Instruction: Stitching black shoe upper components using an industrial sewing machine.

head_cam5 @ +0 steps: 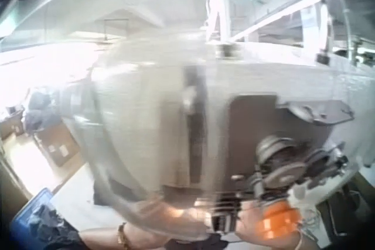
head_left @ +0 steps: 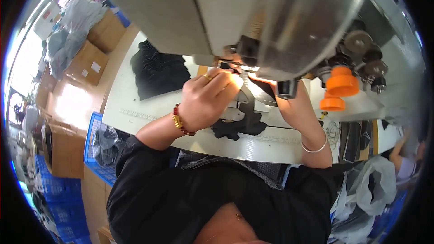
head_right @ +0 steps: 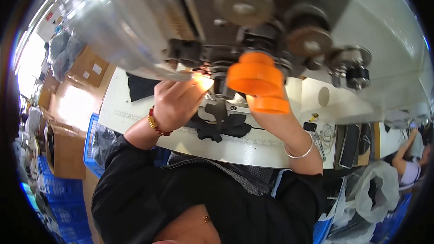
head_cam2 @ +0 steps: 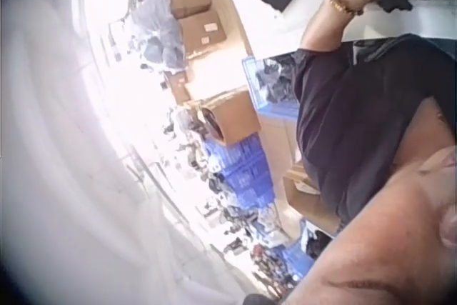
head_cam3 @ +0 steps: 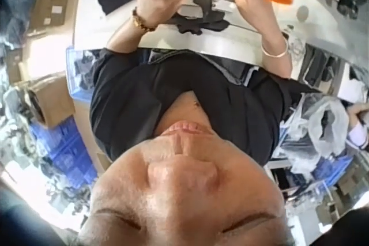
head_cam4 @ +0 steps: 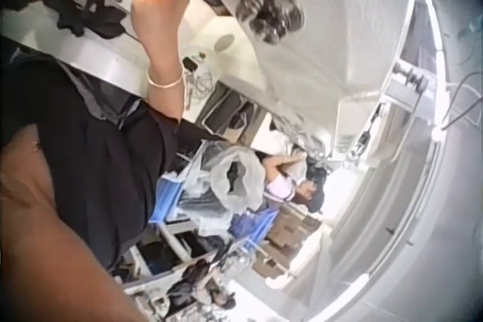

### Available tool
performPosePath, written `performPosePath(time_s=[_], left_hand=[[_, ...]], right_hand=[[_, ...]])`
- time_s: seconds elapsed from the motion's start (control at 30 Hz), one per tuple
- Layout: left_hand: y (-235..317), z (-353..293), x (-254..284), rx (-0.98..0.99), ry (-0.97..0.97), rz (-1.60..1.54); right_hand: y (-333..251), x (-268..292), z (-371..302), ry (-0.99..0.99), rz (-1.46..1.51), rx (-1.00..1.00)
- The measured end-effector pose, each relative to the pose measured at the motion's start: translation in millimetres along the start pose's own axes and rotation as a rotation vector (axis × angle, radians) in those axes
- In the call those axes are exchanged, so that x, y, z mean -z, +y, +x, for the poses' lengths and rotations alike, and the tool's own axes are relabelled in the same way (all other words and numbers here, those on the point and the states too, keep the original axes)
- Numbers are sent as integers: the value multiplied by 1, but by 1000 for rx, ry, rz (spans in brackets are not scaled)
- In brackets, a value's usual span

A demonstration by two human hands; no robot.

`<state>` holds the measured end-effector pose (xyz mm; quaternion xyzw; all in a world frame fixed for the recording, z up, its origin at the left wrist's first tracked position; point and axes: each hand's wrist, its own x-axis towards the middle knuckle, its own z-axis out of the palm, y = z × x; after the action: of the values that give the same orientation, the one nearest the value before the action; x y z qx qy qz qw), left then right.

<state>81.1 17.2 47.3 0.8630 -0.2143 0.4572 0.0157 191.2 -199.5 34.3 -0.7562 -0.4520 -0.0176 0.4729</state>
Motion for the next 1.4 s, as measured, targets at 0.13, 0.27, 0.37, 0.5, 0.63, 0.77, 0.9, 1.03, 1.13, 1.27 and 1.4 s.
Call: performPosePath(time_s=[0.13, 0.27, 0.37, 0.5, 0.63, 0.77, 0.9, 1.03, 1.13, 1.27, 1.4], left_hand=[[6, 3, 3, 49, -35, -36], [8, 5, 5, 38, -64, -45], [7, 2, 7, 43, -78, -38], [7, 2, 4, 51, -31, -24], [5, 2, 1, 41, -6, -48], [6, 1, 0, 70, -30, -48], [7, 3, 0, 66, -19, -40], [7, 0, -2, 43, -26, -38], [9, -1, -4, 34, -17, 10], [12, 3, -4, 33, -28, 38], [13, -3, -10, 130, 1, -32]], right_hand=[[-14, 10, -1, -35, 65, 0], [-17, 14, -1, -125, 20, -51], [-19, 14, 2, -16, -62, 103], [-18, 13, 4, -47, -58, 95], [-16, 12, 4, -39, -103, 104], [-11, 11, 5, -61, -59, 56], [-15, 12, 5, -60, -80, 68], [-8, 11, 6, -6, -170, 199], [-8, 13, 8, 16, -218, 225], [-6, 17, 10, 30, -197, 265], [5, 8, 5, 13, -72, 141]])
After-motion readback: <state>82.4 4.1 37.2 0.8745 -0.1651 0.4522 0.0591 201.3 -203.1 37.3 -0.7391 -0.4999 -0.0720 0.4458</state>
